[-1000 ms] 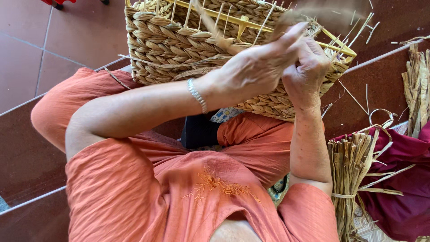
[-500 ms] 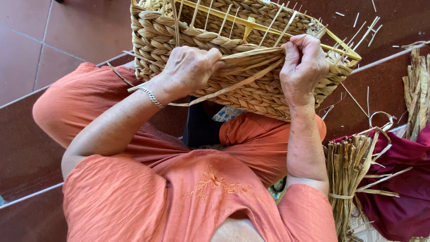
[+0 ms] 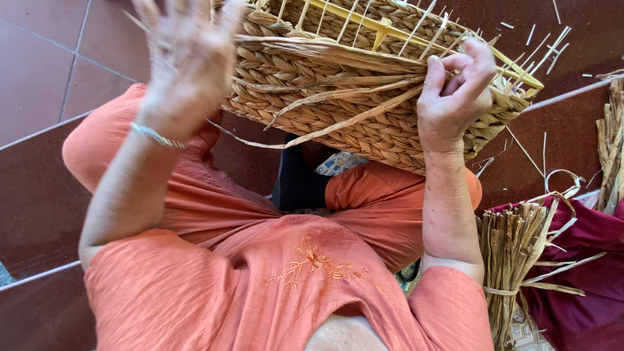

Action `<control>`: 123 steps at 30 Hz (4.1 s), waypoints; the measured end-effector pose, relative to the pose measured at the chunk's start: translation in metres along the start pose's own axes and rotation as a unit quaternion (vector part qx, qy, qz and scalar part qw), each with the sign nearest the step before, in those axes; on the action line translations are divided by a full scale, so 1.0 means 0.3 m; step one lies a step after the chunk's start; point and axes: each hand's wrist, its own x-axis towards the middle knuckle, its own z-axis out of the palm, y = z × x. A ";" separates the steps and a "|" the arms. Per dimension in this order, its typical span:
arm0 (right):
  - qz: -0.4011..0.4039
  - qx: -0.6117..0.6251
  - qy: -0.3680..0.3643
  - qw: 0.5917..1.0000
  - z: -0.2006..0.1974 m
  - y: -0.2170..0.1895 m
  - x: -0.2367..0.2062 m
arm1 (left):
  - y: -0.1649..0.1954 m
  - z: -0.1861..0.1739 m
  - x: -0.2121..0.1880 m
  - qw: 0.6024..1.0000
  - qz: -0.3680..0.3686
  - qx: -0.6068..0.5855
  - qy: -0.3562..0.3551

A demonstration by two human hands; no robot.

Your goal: The person weaves a rectangular basket using dried palm leaves, interlacing strands through a bamboo frame. They adjust the basket and continue weaving the sides, occasionally pulling and tightening the material.

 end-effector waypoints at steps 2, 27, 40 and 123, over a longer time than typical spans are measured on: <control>-0.094 -0.099 0.031 0.990 0.022 0.021 -0.008 | 0.130 -0.012 -0.005 0.991 0.047 -0.117 0.037; -0.026 0.035 -0.226 0.973 -0.139 -0.074 0.115 | 0.582 0.048 0.201 0.942 0.136 -0.258 0.164; -0.030 0.075 -0.182 0.980 -0.123 -0.078 0.114 | 0.612 0.185 0.287 0.722 -0.097 -0.673 0.131; 0.017 0.088 -0.218 0.972 -0.084 -0.126 0.135 | 0.547 0.099 0.387 0.909 -0.011 -0.393 -0.137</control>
